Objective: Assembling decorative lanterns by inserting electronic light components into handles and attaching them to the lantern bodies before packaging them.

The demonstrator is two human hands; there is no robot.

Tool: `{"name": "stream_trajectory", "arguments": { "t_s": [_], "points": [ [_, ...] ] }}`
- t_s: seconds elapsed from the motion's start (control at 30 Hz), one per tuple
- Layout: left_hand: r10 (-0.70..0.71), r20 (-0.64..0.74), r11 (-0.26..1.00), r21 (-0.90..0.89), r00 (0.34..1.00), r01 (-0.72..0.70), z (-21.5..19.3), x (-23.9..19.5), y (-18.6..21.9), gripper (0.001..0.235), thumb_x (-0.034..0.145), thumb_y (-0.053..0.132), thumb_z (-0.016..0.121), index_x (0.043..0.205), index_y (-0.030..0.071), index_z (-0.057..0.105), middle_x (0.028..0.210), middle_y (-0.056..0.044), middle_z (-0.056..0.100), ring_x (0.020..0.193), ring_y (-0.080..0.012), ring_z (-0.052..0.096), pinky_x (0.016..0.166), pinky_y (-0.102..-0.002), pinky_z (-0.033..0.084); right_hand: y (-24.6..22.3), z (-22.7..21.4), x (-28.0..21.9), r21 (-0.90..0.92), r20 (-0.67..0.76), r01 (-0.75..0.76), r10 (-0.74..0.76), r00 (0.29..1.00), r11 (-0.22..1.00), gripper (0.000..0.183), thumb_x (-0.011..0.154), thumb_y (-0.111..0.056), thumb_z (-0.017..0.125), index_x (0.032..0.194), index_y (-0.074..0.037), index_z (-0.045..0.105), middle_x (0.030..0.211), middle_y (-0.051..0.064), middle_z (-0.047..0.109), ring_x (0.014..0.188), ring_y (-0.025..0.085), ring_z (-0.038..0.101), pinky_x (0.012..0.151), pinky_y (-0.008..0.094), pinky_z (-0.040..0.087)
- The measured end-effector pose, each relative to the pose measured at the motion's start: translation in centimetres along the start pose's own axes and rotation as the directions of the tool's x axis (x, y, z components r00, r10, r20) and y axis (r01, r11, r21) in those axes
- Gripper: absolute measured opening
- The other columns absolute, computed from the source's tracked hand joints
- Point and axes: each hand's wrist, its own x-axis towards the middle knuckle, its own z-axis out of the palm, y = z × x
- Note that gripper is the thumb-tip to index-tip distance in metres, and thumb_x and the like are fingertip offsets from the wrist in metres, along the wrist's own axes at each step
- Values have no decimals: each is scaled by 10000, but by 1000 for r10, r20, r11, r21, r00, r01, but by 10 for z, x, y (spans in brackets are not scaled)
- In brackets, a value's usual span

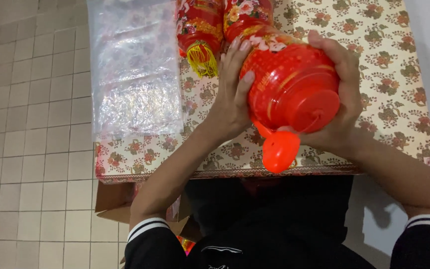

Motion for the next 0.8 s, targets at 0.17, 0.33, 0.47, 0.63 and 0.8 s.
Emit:
{"name": "stream_trajectory", "arguments": {
  "t_s": [0.17, 0.33, 0.47, 0.63, 0.8],
  "points": [
    [28, 19, 999, -36, 999, -28, -20, 11, -8, 1463, 868, 390, 1114, 1667, 362, -111, 1736, -57, 47, 1661, -317, 166, 1414, -694, 307, 18, -15, 13, 398, 221, 24, -121, 968, 917, 1123, 897, 157, 787, 1704, -147, 67, 1797, 34, 117, 1677, 300, 259, 1238, 456, 560],
    [-457, 289, 504, -695, 841, 513, -48, 37, 17, 634, 880, 535, 667, 1330, 130, 479, 1361, -119, 520, 1285, -324, 557, 1099, -519, 539, 21, -16, 18, 525, 220, -65, -61, 974, 849, 842, 1006, 38, 505, 1727, -236, 170, 1767, 40, 223, 1654, 283, 292, 1475, 639, 325],
    [-118, 36, 782, -613, 992, 116, -34, 10, -16, 432, 1121, 399, 365, 983, 67, 606, 1025, -110, 671, 1001, -318, 700, 886, -439, 652, 45, -8, 10, 274, 273, 43, -121, 954, 961, 975, 908, -286, 739, 1669, -75, 168, 1687, 196, 295, 1592, 394, 377, 1381, 644, 399],
    [-308, 47, 724, -637, 950, 266, -40, 17, -11, 645, 1060, 644, 377, 1351, 68, 390, 1294, -168, 606, 1226, -342, 661, 1020, -458, 653, 33, 7, 2, 267, 289, -143, 62, 955, 953, 1006, 880, -128, 811, 1654, -94, 170, 1647, 227, 332, 1448, 450, 540, 1085, 543, 671],
    [-549, -55, 672, -622, 834, 401, -50, 30, -6, 826, 1004, 732, 391, 1482, 59, 367, 1117, -174, 723, 874, -249, 765, 673, -340, 677, 27, 14, 2, 398, 230, -277, 197, 953, 875, 865, 911, -113, 699, 1620, -36, 209, 1612, 240, 372, 1462, 440, 504, 1180, 562, 607]
  ]
}}
